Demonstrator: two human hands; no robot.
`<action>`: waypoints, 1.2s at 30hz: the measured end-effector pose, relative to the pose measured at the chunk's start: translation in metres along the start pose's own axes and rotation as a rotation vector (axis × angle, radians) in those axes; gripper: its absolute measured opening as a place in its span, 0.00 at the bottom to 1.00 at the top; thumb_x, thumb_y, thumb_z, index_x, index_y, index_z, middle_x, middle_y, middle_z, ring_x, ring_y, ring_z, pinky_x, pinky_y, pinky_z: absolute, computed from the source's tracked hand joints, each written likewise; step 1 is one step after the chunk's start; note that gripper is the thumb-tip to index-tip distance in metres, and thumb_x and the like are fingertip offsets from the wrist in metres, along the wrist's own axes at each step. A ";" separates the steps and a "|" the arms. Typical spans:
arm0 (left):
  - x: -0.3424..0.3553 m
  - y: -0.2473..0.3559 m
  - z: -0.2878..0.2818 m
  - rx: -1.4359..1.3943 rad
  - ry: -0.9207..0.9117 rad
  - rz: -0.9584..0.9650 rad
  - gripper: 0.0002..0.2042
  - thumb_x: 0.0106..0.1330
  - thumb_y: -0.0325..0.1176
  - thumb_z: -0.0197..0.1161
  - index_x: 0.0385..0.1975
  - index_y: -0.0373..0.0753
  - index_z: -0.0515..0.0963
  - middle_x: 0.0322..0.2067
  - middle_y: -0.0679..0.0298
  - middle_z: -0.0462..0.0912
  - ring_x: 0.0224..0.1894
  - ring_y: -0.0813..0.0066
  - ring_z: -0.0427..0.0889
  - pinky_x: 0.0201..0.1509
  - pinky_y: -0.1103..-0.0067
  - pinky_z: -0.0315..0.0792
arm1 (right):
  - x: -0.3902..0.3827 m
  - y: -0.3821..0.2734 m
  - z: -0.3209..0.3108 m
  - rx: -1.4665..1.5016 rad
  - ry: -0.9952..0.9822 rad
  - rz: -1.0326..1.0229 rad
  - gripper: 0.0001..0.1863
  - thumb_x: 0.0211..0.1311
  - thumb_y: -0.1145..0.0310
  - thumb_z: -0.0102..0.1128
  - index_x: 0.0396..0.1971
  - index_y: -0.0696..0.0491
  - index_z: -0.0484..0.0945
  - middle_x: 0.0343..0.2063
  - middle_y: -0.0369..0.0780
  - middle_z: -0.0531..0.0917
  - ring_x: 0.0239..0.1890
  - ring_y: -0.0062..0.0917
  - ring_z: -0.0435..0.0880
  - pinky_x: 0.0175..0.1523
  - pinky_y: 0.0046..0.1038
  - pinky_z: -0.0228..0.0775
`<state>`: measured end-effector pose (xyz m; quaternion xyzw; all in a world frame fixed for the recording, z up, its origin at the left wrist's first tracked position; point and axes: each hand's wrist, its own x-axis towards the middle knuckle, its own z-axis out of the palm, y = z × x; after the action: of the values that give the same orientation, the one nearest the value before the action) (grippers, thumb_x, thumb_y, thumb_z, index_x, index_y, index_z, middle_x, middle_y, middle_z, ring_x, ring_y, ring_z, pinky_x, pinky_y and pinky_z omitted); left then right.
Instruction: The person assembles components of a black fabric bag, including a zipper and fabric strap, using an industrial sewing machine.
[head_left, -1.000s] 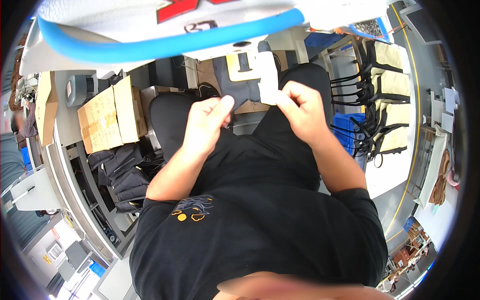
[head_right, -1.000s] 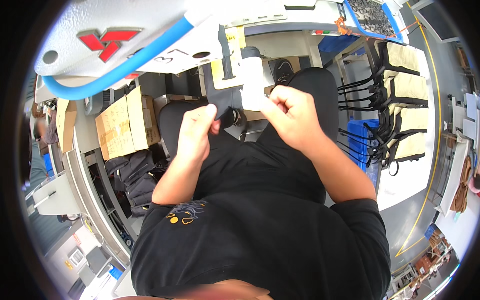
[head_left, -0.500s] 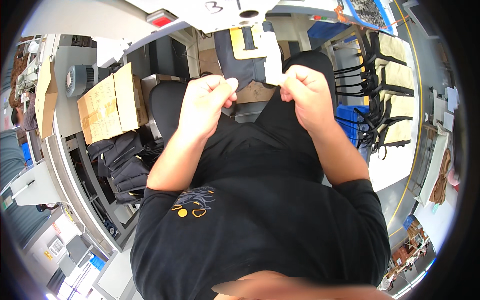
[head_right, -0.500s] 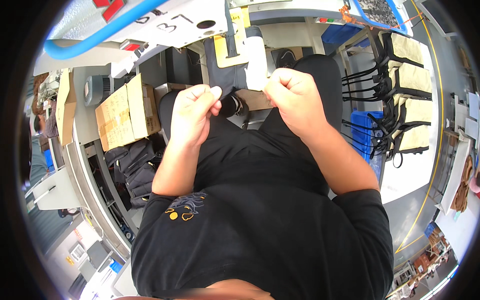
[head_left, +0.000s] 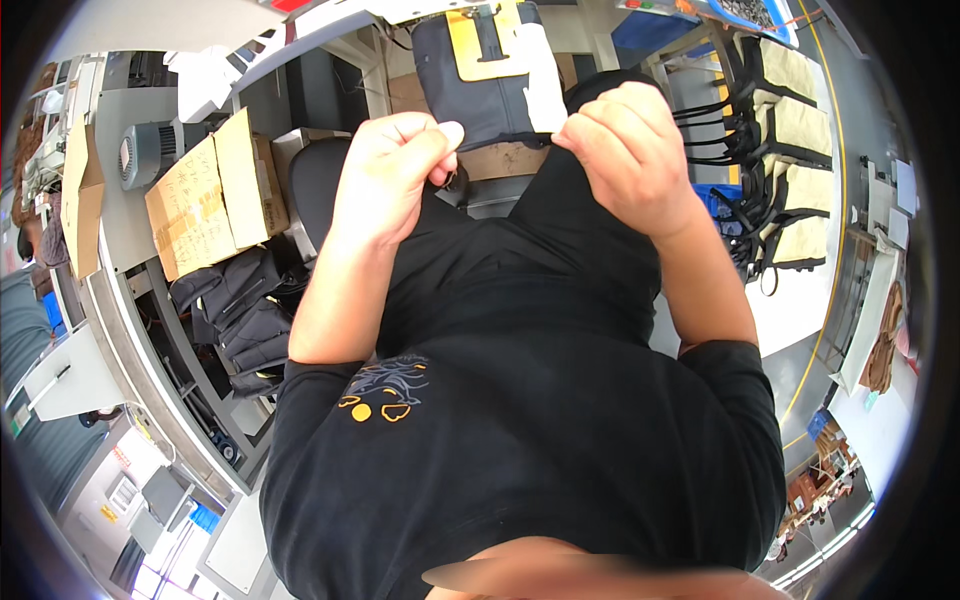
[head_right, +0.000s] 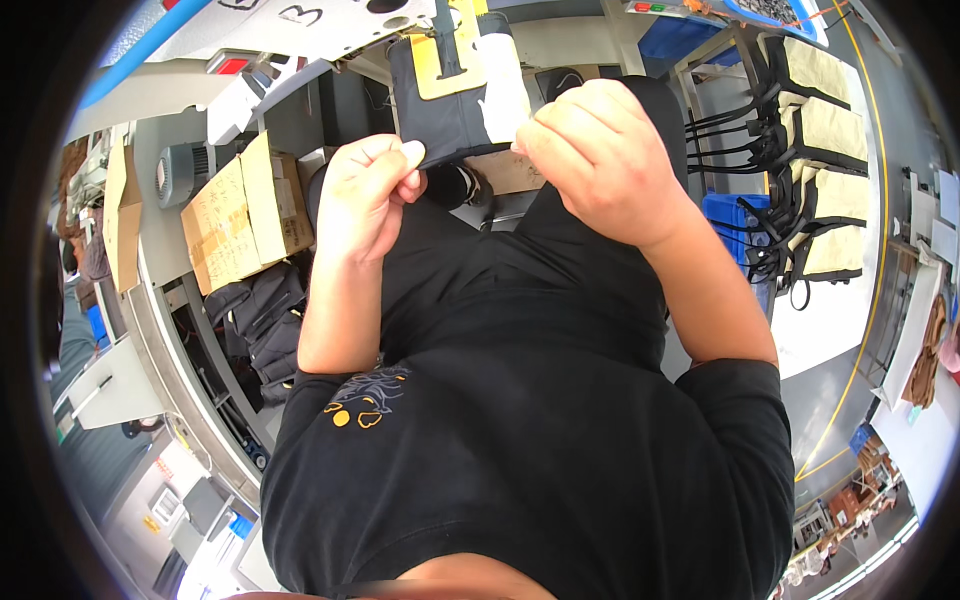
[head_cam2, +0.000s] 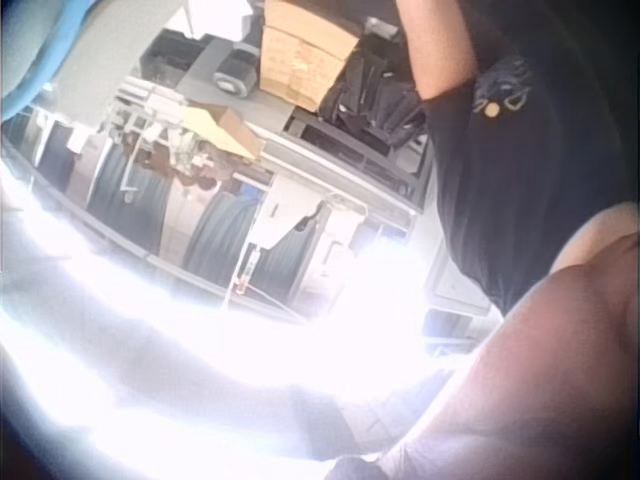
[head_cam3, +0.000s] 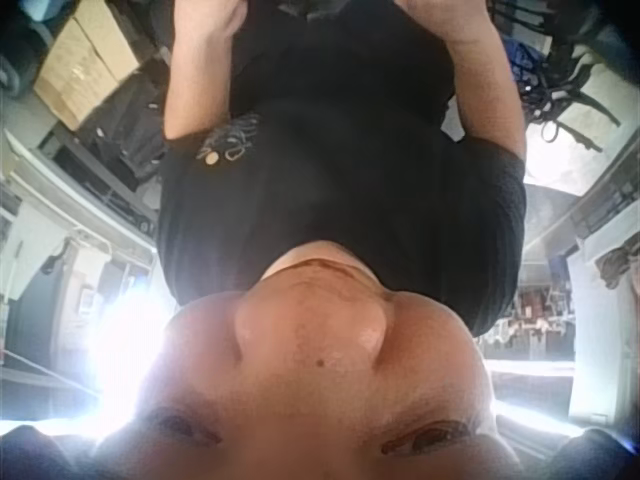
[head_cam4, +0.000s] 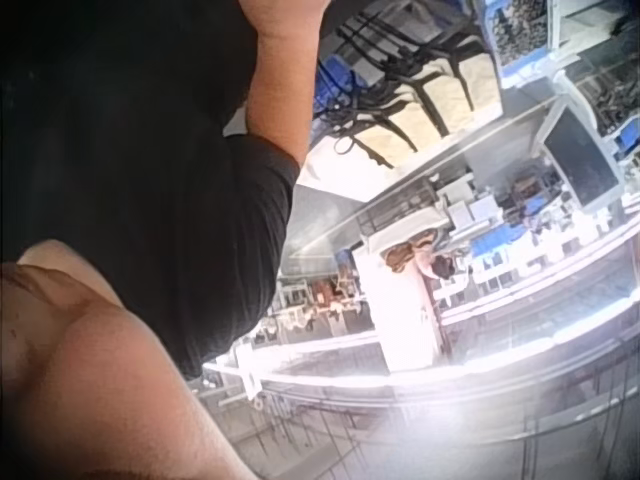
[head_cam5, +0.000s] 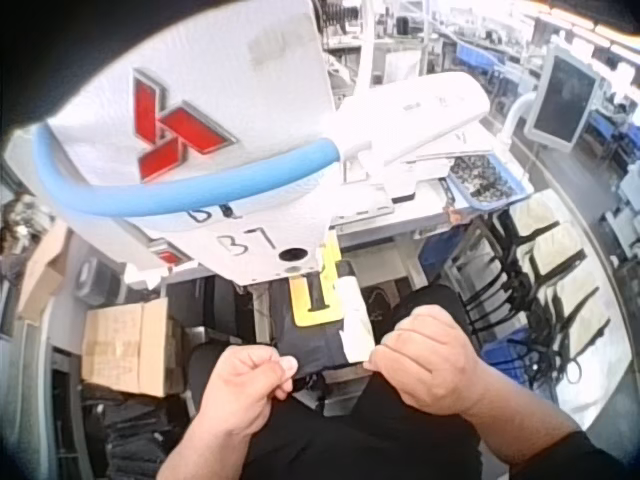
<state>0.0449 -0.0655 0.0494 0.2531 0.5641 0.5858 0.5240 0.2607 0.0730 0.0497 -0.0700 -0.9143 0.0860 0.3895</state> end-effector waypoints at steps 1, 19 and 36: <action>0.001 0.000 -0.001 0.000 0.000 -0.002 0.14 0.68 0.26 0.64 0.17 0.37 0.75 0.17 0.67 0.76 0.19 0.81 0.70 0.27 0.83 0.65 | 0.000 0.001 0.000 0.014 -0.003 0.014 0.08 0.50 0.74 0.68 0.31 0.54 0.81 0.29 0.35 0.80 0.35 0.31 0.80 0.45 0.33 0.72; 0.006 0.000 0.000 0.176 -0.012 0.044 0.17 0.65 0.36 0.73 0.17 0.35 0.80 0.15 0.68 0.78 0.18 0.87 0.70 0.23 0.85 0.63 | 0.010 -0.011 0.013 1.110 -0.175 1.144 0.17 0.67 0.62 0.64 0.21 0.57 0.80 0.15 0.28 0.71 0.20 0.10 0.63 0.24 0.21 0.53; 0.007 -0.003 -0.003 0.294 -0.015 -0.025 0.16 0.65 0.36 0.73 0.17 0.36 0.79 0.16 0.70 0.77 0.19 0.88 0.69 0.24 0.85 0.62 | 0.015 -0.018 0.022 0.626 -0.245 1.145 0.32 0.57 0.53 0.74 0.06 0.54 0.66 0.08 0.30 0.65 0.15 0.13 0.61 0.21 0.25 0.55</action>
<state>0.0413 -0.0612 0.0437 0.3244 0.6431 0.4883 0.4926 0.2337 0.0563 0.0491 -0.4180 -0.7023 0.5483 0.1774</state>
